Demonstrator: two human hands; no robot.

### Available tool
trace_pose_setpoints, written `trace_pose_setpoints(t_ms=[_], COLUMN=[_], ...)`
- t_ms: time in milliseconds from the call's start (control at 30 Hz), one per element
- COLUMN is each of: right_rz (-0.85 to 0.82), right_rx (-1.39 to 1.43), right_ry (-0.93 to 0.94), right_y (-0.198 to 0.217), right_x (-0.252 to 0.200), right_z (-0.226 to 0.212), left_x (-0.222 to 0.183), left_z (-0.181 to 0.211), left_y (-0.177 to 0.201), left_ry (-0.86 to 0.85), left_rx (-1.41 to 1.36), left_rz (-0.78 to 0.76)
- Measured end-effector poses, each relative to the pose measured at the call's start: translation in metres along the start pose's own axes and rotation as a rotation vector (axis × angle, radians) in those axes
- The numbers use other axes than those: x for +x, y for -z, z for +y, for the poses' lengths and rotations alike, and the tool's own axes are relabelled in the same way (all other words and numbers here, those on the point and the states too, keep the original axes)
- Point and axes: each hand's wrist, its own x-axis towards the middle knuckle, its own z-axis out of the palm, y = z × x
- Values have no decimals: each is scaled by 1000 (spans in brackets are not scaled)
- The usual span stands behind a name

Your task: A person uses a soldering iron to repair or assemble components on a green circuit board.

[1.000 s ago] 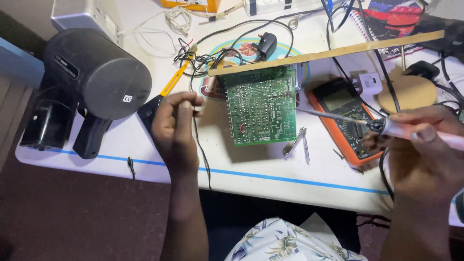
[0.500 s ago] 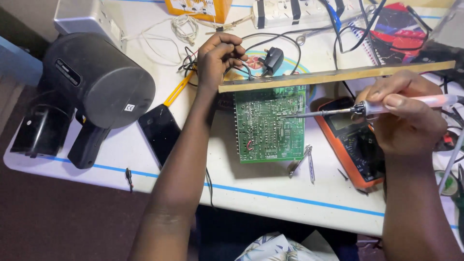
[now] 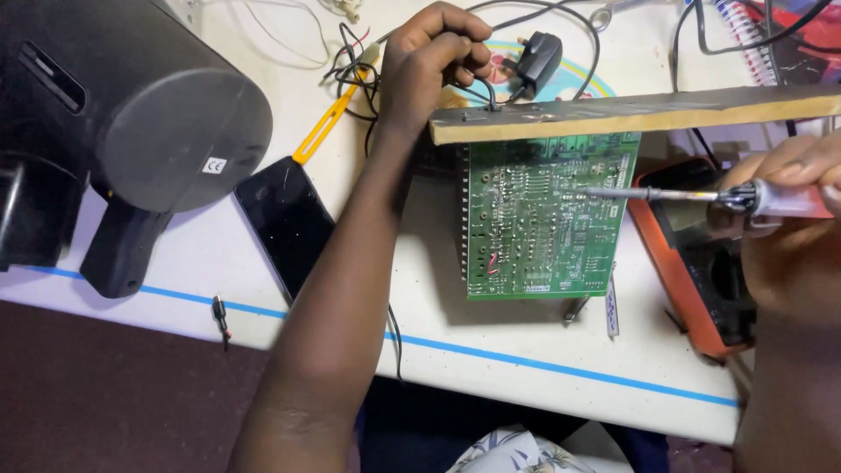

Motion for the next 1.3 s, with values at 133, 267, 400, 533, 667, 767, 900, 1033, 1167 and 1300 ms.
trace_pose_setpoints(t_ms=[133,267,400,533,667,767,900,1033,1167,1300], right_rz=[77,86,109,188,196,297,300,288,241,252], right_rx=[-107,-227,-108,-84,-176,-257,120,189,220,152], right_ry=[-86,-63,-160,-105,-111,-203,-363,-417,-410,-410], right_y=[7,9,4,-3,-35,-40,-44,-46,-41,-25], right_x=[-13,-17,-20,-16,-2,3,12,13,10,3], right_z=[19,22,16,17,-14,-18,-20,-23,-16,0], left_x=[7,7,5,3,3,3,3,3,2,4], left_z=[-16,-13,-13,-6,-9,-6,-4,-7,-4,-5], left_y=[5,4,4,0,3,2,2,3,2,2], left_ry=[-25,15,6,50,0,15,15,6,43,28], left_rx=[-61,-34,-18,-64,-43,-48,-33,-28,-31,-31], left_rz=[-44,-25,-14,23,-54,-37,-42,-44,-17,-22])
